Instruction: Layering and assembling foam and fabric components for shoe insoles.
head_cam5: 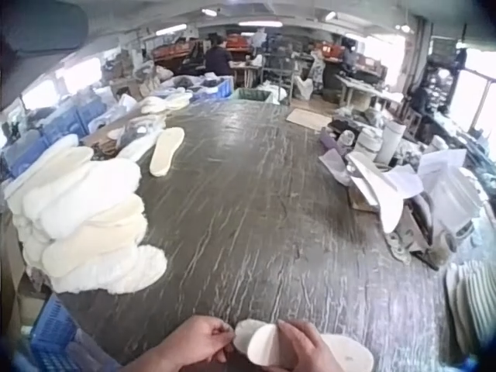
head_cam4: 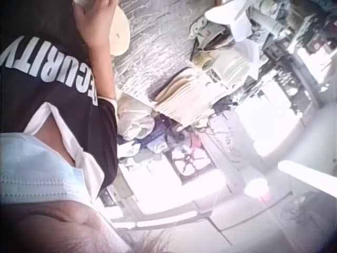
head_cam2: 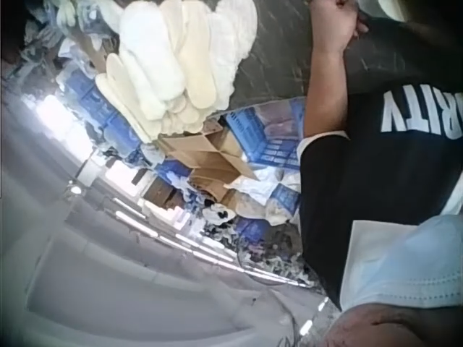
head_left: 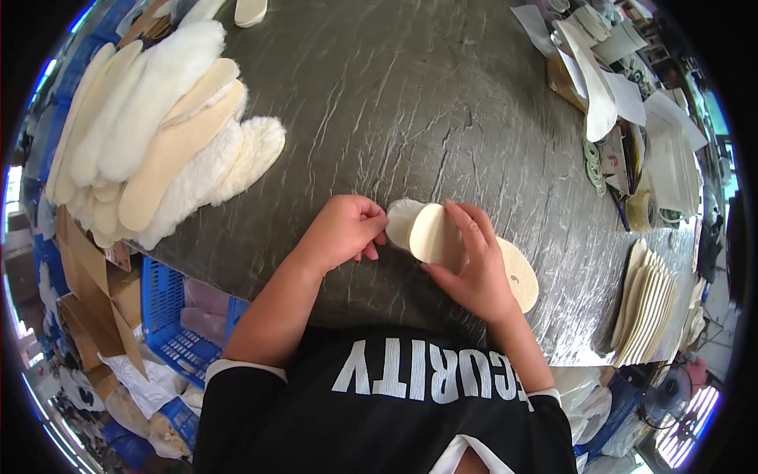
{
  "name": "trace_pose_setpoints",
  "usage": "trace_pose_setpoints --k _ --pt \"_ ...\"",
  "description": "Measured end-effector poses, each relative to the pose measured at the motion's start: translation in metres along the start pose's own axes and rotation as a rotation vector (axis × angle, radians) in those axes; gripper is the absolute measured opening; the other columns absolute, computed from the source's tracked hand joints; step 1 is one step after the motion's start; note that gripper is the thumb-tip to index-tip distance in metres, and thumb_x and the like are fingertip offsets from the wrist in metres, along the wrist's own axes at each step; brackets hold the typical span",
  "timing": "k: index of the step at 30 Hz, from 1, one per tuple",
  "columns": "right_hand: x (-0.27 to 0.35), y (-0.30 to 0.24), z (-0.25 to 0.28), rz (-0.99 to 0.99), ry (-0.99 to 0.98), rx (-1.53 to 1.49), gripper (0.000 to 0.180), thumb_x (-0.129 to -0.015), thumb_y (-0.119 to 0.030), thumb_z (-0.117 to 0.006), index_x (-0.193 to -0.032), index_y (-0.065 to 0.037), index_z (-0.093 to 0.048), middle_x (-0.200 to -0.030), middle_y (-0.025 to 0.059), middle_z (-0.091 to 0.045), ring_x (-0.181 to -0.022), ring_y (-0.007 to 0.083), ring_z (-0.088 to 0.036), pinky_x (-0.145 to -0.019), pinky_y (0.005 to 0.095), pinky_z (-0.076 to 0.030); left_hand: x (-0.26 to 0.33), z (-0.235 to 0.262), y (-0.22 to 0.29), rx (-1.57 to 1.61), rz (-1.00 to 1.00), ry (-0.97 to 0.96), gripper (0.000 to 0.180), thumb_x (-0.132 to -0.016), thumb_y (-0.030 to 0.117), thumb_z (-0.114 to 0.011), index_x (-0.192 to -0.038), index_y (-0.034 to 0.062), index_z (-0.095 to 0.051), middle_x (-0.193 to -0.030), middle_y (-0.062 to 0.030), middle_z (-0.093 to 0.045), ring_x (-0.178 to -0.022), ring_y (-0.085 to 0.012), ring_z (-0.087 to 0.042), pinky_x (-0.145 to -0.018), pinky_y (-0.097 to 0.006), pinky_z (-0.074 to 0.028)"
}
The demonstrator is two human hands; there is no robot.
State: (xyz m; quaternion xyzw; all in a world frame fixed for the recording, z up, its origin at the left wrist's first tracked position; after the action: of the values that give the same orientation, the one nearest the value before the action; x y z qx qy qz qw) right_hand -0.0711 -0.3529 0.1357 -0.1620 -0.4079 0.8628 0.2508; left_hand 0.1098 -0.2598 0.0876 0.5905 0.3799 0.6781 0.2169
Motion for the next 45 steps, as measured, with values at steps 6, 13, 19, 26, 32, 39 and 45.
trace_pose_setpoints --k 6,13,19,26,32,39,45 --pt "-0.001 -0.001 0.001 -0.026 -0.022 0.009 0.079 -0.065 -0.005 -0.081 -0.135 -0.002 -0.045 -0.125 0.0194 -0.048 -0.113 0.0378 -0.053 -0.094 0.0418 -0.048 0.000 -0.002 0.003 0.071 -0.111 -0.057 0.012 -0.091 0.010 -0.061 -0.093 -0.0008 -0.064 -0.073 -0.0026 -0.062 -0.059 -0.0072 -0.056 -0.053 -0.021 -0.044" --pt "-0.002 0.001 0.001 -0.039 -0.039 0.023 0.078 -0.064 -0.004 -0.080 -0.134 -0.002 -0.046 -0.125 0.0196 -0.047 -0.113 0.0382 -0.053 -0.095 0.0419 -0.048 0.006 -0.011 0.012 0.227 -0.270 -0.155 0.011 -0.093 0.007 -0.058 -0.091 -0.0016 -0.063 -0.079 -0.0032 -0.064 -0.072 -0.0088 -0.059 -0.067 -0.024 -0.050" --pt "-0.001 0.001 0.001 -0.035 -0.029 0.023 0.079 -0.063 -0.003 -0.080 -0.134 -0.002 -0.045 -0.125 0.0195 -0.047 -0.112 0.0381 -0.053 -0.094 0.0421 -0.048 0.007 -0.013 0.016 0.217 -0.316 -0.181 0.010 -0.093 0.005 -0.057 -0.092 -0.0026 -0.063 -0.082 -0.0045 -0.065 -0.074 -0.0096 -0.060 -0.067 -0.025 -0.051" --pt "-0.002 0.002 0.000 -0.037 -0.031 0.017 0.078 -0.063 -0.003 -0.080 -0.133 -0.003 -0.045 -0.127 0.0199 -0.046 -0.113 0.0386 -0.053 -0.094 0.0425 -0.048 0.013 -0.014 0.020 0.127 -0.345 -0.168 0.007 -0.092 0.002 -0.056 -0.092 -0.0029 -0.061 -0.088 -0.0038 -0.061 -0.075 -0.0096 -0.058 -0.069 -0.025 -0.049" --pt "-0.003 0.006 -0.005 0.012 0.001 0.012 0.078 -0.064 -0.003 -0.080 -0.133 -0.004 -0.044 -0.131 0.0202 -0.046 -0.115 0.0397 -0.052 -0.095 0.0440 -0.047 0.017 -0.016 0.025 -0.039 -0.489 -0.064 0.003 -0.089 -0.002 -0.058 -0.088 -0.0045 -0.059 -0.087 -0.0038 -0.060 -0.074 -0.0101 -0.058 -0.067 -0.025 -0.048" --pt "-0.002 0.014 -0.009 -0.002 0.075 0.114 0.088 -0.058 -0.008 -0.086 -0.134 -0.007 -0.042 -0.133 0.0193 -0.046 -0.120 0.0400 -0.048 -0.099 0.0466 -0.042 0.025 -0.020 0.038 -0.364 -0.577 0.167 0.004 -0.081 -0.006 -0.061 -0.082 -0.0037 -0.057 -0.085 -0.0079 -0.058 -0.067 -0.0127 -0.057 -0.060 -0.025 -0.047" --pt "-0.022 0.012 0.016 0.082 -0.037 0.125 0.066 -0.076 -0.036 -0.076 -0.129 -0.006 -0.050 -0.121 0.0167 -0.056 -0.117 0.0369 -0.050 -0.102 0.0489 -0.033 0.042 -0.024 0.052 -0.471 -0.672 0.313 0.008 -0.077 -0.008 -0.061 -0.081 -0.0031 -0.055 -0.084 -0.0093 -0.057 -0.061 -0.0148 -0.057 -0.055 -0.026 -0.047"
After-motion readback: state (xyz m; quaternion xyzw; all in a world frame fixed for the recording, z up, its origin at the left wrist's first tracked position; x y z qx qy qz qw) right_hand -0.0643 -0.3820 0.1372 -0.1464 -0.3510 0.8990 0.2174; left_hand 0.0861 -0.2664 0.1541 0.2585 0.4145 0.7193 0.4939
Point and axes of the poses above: each hand's wrist, its own x-axis away from the middle knuckle, its own z-axis out of the back of the hand, y = z × x, the point moved 4 cm from there along -x, towards the middle knuckle
